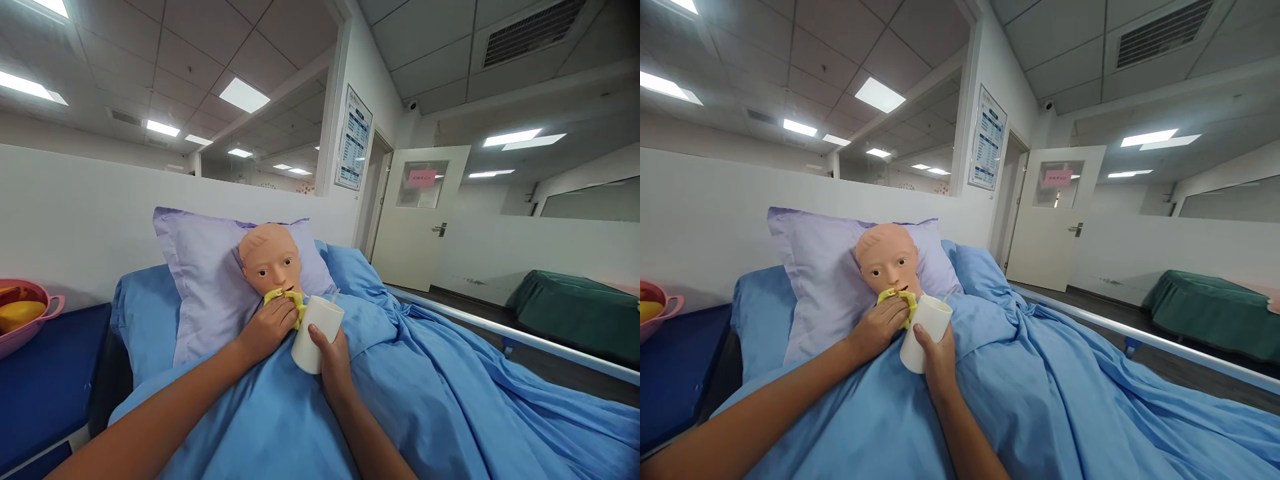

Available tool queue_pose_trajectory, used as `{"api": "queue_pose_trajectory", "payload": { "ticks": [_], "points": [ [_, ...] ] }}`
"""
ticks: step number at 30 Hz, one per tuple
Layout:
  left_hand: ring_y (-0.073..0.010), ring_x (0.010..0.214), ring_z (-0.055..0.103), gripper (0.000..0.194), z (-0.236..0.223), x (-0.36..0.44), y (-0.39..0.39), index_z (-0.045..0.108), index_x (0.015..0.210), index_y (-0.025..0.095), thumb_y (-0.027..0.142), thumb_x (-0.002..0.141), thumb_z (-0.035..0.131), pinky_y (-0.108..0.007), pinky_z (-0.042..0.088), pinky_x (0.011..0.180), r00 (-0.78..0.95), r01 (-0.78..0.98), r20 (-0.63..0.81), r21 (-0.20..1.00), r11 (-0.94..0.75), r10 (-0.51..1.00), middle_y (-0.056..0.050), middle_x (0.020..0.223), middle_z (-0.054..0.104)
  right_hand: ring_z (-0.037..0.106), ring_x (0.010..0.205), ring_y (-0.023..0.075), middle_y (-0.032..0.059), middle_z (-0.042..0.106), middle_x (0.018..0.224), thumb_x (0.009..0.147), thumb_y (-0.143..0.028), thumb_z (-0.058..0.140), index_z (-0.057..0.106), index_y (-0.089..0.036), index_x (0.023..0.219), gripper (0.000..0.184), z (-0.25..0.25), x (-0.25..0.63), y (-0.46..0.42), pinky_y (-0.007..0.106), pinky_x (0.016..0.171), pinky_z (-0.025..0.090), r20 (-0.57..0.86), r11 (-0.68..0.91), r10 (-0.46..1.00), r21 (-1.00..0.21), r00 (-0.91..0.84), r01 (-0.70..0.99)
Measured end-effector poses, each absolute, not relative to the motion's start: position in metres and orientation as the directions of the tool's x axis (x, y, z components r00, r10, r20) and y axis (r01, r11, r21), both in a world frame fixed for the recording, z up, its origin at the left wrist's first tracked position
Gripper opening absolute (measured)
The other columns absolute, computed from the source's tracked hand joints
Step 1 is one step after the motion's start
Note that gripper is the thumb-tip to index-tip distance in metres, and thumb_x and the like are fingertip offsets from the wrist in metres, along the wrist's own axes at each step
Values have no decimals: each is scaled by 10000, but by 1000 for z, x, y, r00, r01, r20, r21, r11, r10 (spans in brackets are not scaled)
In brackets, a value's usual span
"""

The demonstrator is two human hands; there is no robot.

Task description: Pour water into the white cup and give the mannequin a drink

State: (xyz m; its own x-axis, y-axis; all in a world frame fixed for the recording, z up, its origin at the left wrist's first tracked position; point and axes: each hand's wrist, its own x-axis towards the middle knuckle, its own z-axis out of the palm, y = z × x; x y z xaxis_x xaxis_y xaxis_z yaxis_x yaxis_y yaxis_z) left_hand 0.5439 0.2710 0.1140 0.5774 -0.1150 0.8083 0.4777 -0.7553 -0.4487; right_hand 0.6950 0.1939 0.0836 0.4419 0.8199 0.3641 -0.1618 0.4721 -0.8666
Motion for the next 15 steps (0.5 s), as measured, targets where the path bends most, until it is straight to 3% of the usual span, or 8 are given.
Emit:
{"api": "queue_pose_trajectory", "payload": {
  "ticks": [7,10,15],
  "points": [
    [-232,1118,672,328,121,521,262,611,1171,114,46,946,382,-414,600,971,550,395,829,-365,-843,-101,-145,1111,721,679,948,281,90,737,1109,678,-542,841,617,-174,1244,711,79,696,200,370,752,552,402,492,818,-859,412,-139],
    [-246,1218,629,309,133,525,262,602,1202,115,53,950,433,-442,557,1051,557,378,816,-413,-828,-153,-153,1180,708,672,992,287,102,726,1177,689,-527,838,613,-174,1263,711,79,696,201,384,805,549,432,518,809,-844,398,-138],
    [-236,1166,664,248,148,549,279,634,1145,118,92,974,458,-437,545,1060,599,420,771,-532,-735,-215,-120,1150,731,677,994,296,106,724,1203,709,-513,820,608,-182,1281,694,82,695,198,403,832,565,401,513,810,-838,428,-185]
  ]
}}
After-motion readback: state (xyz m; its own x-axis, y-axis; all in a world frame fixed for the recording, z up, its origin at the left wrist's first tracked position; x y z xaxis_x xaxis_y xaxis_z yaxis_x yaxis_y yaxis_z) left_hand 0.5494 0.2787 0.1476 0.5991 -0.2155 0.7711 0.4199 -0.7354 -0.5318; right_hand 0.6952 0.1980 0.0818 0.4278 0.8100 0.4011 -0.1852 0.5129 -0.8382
